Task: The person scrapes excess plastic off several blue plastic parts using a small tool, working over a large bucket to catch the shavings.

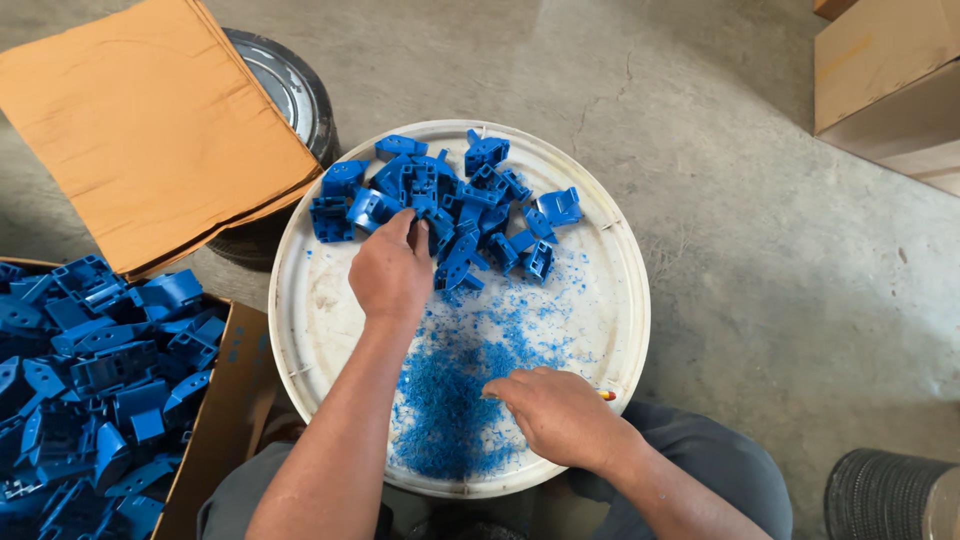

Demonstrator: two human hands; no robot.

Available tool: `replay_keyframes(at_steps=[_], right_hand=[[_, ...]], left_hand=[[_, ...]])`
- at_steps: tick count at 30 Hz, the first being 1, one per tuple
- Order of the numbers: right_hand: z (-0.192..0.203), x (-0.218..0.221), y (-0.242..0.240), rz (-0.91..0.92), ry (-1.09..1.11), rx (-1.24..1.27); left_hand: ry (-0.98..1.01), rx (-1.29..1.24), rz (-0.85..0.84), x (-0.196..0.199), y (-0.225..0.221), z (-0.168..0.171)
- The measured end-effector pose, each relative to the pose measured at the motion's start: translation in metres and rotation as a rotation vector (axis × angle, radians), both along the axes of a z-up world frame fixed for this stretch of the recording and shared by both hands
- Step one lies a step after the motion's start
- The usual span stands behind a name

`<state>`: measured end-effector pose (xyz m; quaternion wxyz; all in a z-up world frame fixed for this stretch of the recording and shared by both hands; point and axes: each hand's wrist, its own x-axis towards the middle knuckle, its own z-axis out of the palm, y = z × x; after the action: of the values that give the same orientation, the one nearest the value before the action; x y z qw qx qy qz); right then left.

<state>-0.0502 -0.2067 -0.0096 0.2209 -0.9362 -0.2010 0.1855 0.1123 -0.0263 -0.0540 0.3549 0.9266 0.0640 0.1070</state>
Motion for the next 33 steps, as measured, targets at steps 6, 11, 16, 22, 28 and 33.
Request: replay_keyframes(at_steps=[6,11,16,22,28,33], right_hand=[[0.008,0.002,0.004,-0.052,0.0,-0.011],[0.01,0.011,0.001,-0.175,-0.21,0.143],[0.019,0.026,0.015,-0.479,-0.012,0.508],[0.028,0.026,0.039,-0.459,0.084,0.876],[0.018,0.024,0.044,-0.439,0.014,0.736],[0.006,0.032,0.039,-0.426,-0.227,0.514]], left_hand=[[-0.32,-0.096,0.008,-0.007,0.011,0.022],[-0.339,-0.486,-0.3,-0.045,0.034,0.031],[0.103,-0.564,-0.337,-0.093,0.05,0.054],[-0.051,-0.446,-0.371,-0.131,0.051,0.07],[-0.217,-0.322,-0.477,-0.137,0.046,0.066],[-0.184,-0.308,-0.479,-0.129,0.04,0.048]])
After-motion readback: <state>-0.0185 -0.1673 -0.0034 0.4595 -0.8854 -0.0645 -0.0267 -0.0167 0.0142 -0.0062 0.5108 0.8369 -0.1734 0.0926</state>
